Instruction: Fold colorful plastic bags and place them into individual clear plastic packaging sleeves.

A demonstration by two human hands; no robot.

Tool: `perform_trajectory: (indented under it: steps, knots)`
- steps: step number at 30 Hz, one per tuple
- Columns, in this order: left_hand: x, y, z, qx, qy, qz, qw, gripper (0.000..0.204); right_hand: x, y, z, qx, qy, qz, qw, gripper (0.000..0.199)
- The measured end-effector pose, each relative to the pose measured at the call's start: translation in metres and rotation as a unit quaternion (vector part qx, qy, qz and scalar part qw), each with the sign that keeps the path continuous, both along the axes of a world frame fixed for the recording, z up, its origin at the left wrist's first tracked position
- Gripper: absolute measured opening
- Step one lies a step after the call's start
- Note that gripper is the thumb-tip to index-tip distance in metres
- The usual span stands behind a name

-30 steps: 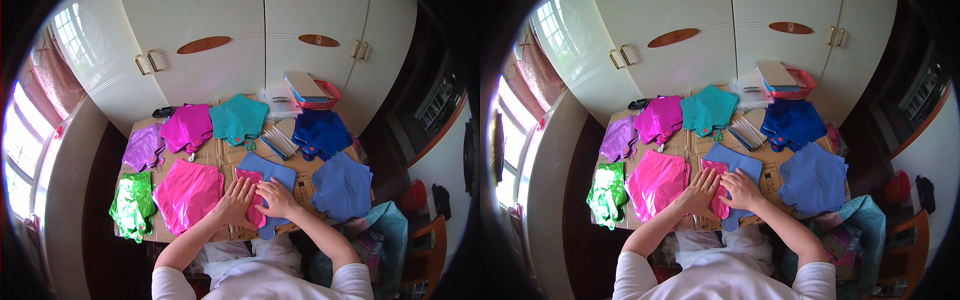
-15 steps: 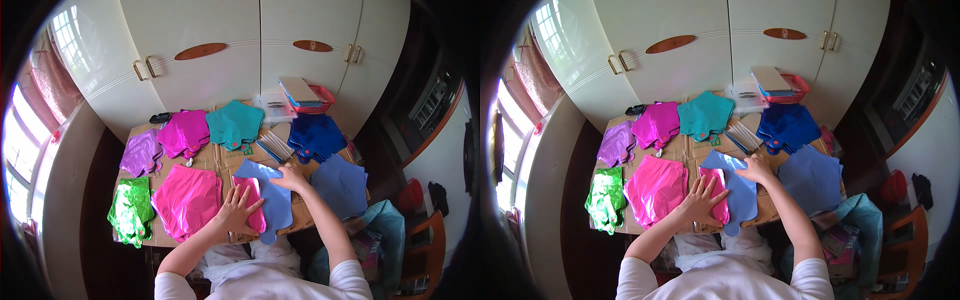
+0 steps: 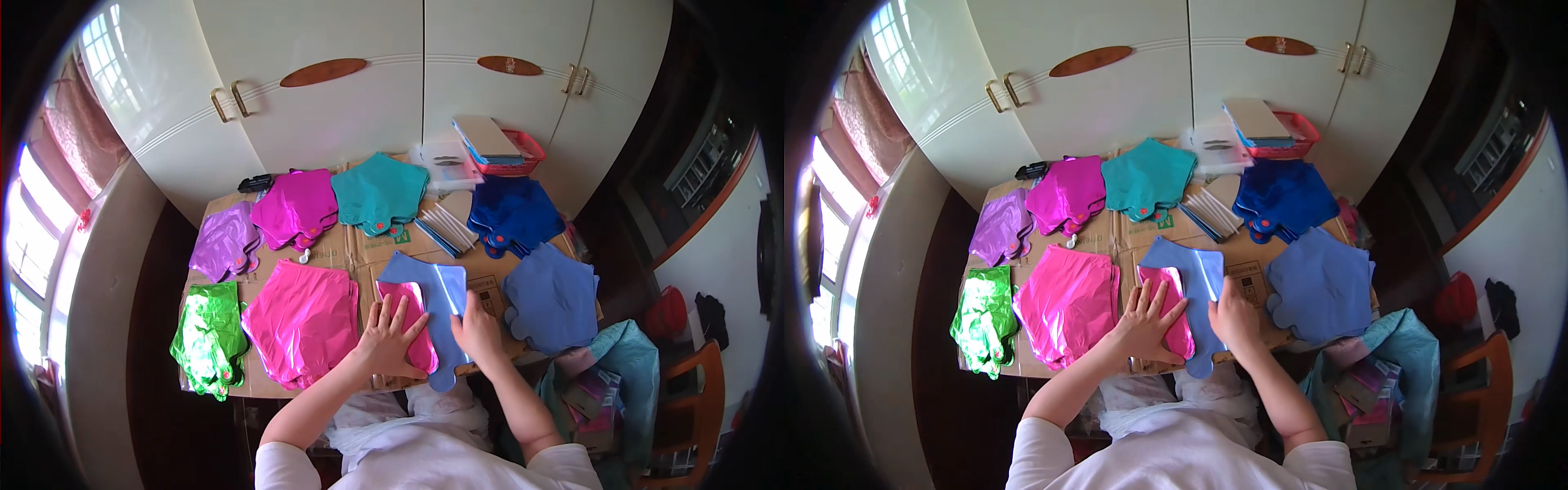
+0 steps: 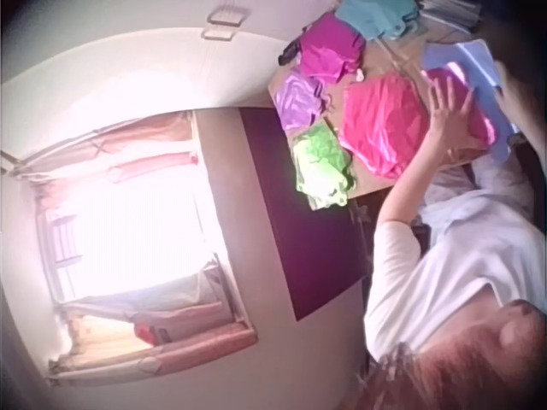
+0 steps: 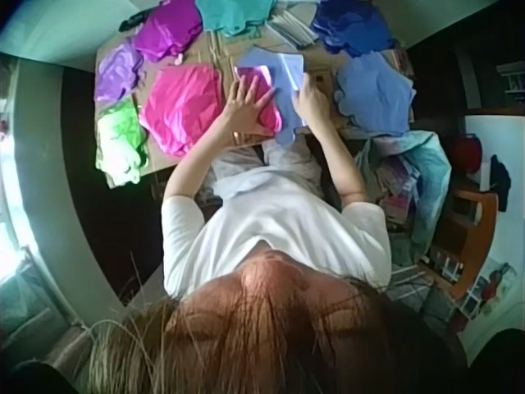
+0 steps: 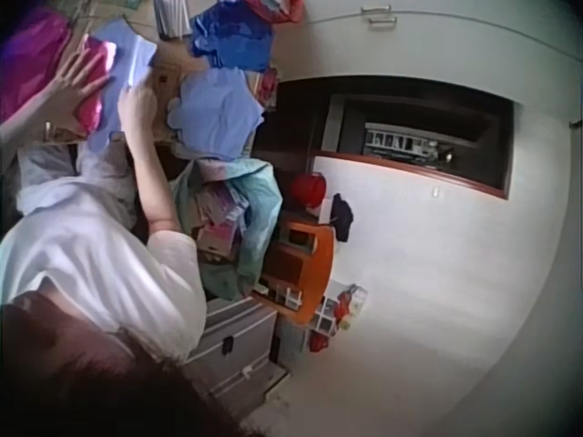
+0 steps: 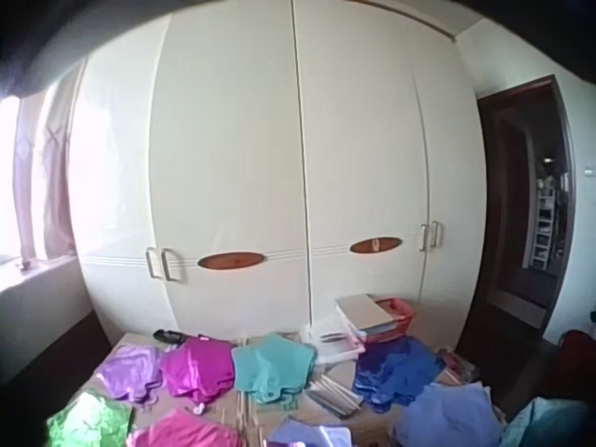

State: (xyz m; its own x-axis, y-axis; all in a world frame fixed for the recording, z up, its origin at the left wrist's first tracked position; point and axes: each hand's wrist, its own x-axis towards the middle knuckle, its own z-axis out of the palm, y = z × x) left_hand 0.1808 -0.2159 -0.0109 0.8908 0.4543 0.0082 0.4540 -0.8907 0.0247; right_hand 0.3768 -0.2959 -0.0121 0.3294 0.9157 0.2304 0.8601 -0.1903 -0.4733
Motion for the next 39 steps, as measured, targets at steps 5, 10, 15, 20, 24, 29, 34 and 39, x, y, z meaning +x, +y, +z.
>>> perform_trajectory:
  steps: [5,10,15,20,24,29,34,39]
  knots:
    - [0.002,-0.003,-0.002,-0.002,-0.016,0.011,1.0,0.114,-0.033,-0.004,0.007,0.086,-0.056,0.068,0.992,0.052]
    - [0.002,-0.002,-0.001,-0.013,0.025,0.01,1.0,0.114,-0.051,-0.01,-0.01,0.035,-0.168,0.11,0.979,0.056]
    - [0.0,0.003,-0.005,-0.045,-0.01,0.002,0.999,0.101,-0.049,-0.009,-0.021,0.049,-0.175,0.13,0.975,0.05]
    - [0.0,0.041,-0.008,-0.23,-0.196,0.079,0.95,0.053,-0.05,-0.009,-0.024,0.059,-0.172,0.129,0.975,0.045]
    - [0.019,0.054,0.009,-0.354,-0.272,0.264,0.855,0.024,-0.052,-0.01,-0.021,0.066,-0.16,0.127,0.977,0.043]
    - [0.018,0.074,-0.006,-0.278,-0.267,0.237,0.892,0.023,-0.051,-0.012,-0.02,0.063,-0.15,0.14,0.977,0.041]
    - [0.02,0.075,-0.004,-0.265,-0.233,0.232,0.907,0.019,-0.049,-0.013,-0.02,0.068,-0.138,0.154,0.976,0.039]
    - [0.018,0.078,-0.003,-0.258,-0.2,0.208,0.922,0.02,-0.046,-0.013,-0.02,0.075,-0.144,0.174,0.971,0.037]
